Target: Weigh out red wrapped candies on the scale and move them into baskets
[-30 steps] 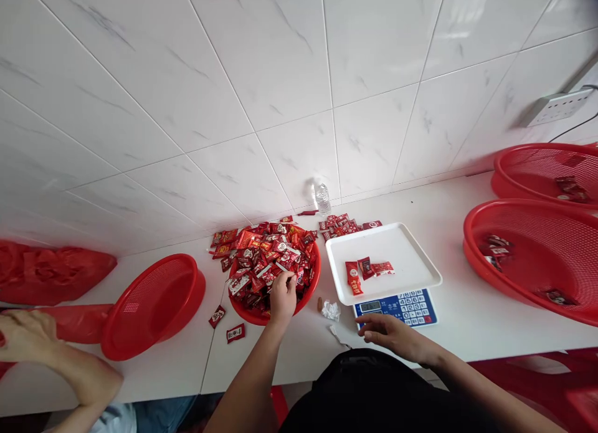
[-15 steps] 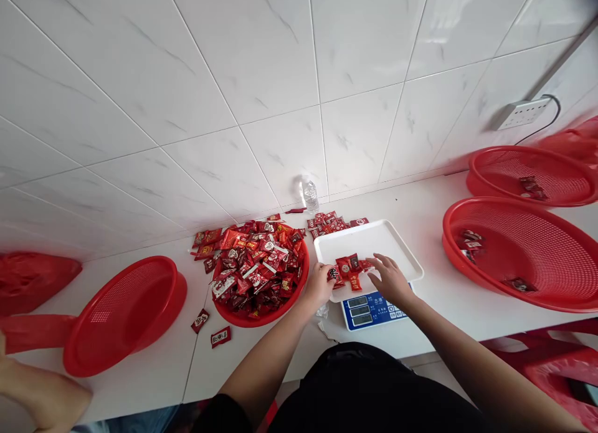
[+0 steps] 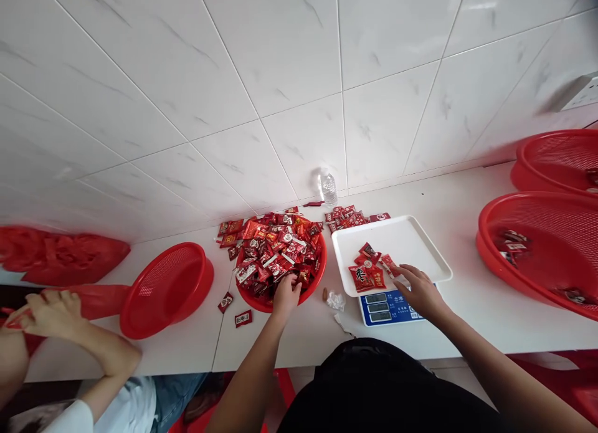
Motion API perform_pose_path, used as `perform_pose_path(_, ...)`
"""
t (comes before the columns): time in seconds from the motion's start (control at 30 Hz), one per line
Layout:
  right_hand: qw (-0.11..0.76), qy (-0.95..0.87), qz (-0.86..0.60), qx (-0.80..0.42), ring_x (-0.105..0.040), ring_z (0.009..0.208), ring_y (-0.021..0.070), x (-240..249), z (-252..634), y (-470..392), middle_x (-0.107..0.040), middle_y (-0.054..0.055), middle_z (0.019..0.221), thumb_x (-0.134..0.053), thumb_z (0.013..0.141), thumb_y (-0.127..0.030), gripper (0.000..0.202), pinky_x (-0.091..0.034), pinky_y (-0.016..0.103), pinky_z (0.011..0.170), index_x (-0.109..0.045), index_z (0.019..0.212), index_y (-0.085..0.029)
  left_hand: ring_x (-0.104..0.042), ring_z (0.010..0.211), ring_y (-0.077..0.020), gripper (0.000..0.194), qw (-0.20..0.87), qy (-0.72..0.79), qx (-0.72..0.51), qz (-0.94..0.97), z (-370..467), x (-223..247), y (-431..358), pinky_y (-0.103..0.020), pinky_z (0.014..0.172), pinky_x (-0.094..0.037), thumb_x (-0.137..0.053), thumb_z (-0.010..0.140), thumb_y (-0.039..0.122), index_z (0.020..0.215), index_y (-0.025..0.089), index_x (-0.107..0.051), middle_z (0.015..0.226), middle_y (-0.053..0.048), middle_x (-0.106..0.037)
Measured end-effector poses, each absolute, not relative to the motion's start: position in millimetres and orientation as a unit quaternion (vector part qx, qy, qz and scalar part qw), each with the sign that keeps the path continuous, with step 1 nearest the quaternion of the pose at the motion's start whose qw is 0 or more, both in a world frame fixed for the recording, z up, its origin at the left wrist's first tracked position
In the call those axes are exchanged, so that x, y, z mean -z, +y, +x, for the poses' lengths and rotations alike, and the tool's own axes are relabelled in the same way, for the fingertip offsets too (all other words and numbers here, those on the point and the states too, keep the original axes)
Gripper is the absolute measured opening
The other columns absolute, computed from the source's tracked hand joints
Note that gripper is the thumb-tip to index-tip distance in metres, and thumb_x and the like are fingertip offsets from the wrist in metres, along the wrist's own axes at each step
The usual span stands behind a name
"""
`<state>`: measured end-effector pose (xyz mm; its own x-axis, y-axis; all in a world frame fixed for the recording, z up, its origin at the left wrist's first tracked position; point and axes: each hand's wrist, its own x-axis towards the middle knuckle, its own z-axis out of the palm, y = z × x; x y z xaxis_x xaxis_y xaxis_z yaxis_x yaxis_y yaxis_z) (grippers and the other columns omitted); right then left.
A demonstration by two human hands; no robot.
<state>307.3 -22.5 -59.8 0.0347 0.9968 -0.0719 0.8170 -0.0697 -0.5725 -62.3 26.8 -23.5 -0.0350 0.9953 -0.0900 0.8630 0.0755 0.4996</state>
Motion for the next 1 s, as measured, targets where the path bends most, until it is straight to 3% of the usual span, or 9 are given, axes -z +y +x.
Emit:
perform_pose_path(0.13,0.212,-0.646,-0.694,-0.238,-0.046,0.117,0.0292,61,308,-28,-0.051,0.008,0.128,-0.04,0.085,-0.041,0.041,-0.042,0.045,0.094,-0.055,0.12,-0.024,-0.06,0.093,-0.0201,0.032,0.226,0.713,-0.101,0.656,-62,28,35,-0.031,0.083,-0.043,-0.057,0.079,0.028,0.108,0.016,-0.058,0.103,-0.011,-0.064)
perform_pose_path(0.37,0.228,-0.652,-0.674,-0.261,-0.047,0.116,0.0285,47,294,-23,-0.05,0.009,0.128,-0.04,0.086,-0.039,0.04,-0.042,0.045,0.093,-0.056,0.119,-0.023,-0.061,0.086,-0.0227,0.032,0.182,0.744,-0.072,0.639,-39,26,51,-0.029,0.073,-0.042,-0.066,0.07,0.033,0.095,0.015,-0.06,0.093,-0.011,-0.066)
perform_pose_path(0.5,0.238,-0.647,-0.674,-0.266,-0.047,0.116,0.0279,46,298,-26,-0.051,0.008,0.128,-0.04,0.086,-0.038,0.039,-0.043,0.045,0.093,-0.056,0.118,-0.025,-0.061,0.076,-0.0205,0.022,0.189,0.747,-0.105,0.629,-46,15,45,-0.028,0.068,-0.042,-0.065,0.071,0.036,0.081,0.017,-0.062,0.079,-0.007,-0.066)
perform_pose_path(0.67,0.241,-0.645,-0.681,-0.247,-0.045,0.118,0.0277,50,306,-30,-0.051,0.008,0.128,-0.04,0.085,-0.037,0.038,-0.04,0.045,0.097,-0.057,0.117,-0.024,-0.06,0.074,-0.0199,0.031,0.206,0.708,-0.201,0.645,-17,-14,46,-0.03,0.068,-0.043,-0.058,0.076,0.045,0.083,0.014,-0.062,0.078,-0.007,-0.066)
perform_pose_path(0.83,0.223,-0.649,-0.684,-0.248,-0.045,0.119,0.0279,51,304,-27,-0.051,0.007,0.128,-0.04,0.085,-0.037,0.038,-0.039,0.046,0.097,-0.056,0.119,-0.026,-0.061,0.075,-0.0169,0.023,0.344,0.6,-0.151,0.707,45,-16,66,-0.025,0.067,-0.044,-0.061,0.076,0.03,0.095,0.017,-0.062,0.085,-0.005,-0.067)
perform_pose_path(1.0,0.211,-0.665,-0.68,-0.227,-0.039,0.124,0.0272,48,298,-21,-0.046,0.008,0.133,-0.04,0.087,-0.04,0.042,-0.038,0.045,0.099,-0.049,0.126,-0.027,-0.059,0.097,-0.0203,0.046,0.296,0.575,-0.103,0.756,73,2,79,-0.028,0.078,-0.044,-0.062,0.074,0.018,0.119,0.02,-0.051,0.111,-0.009,-0.061)
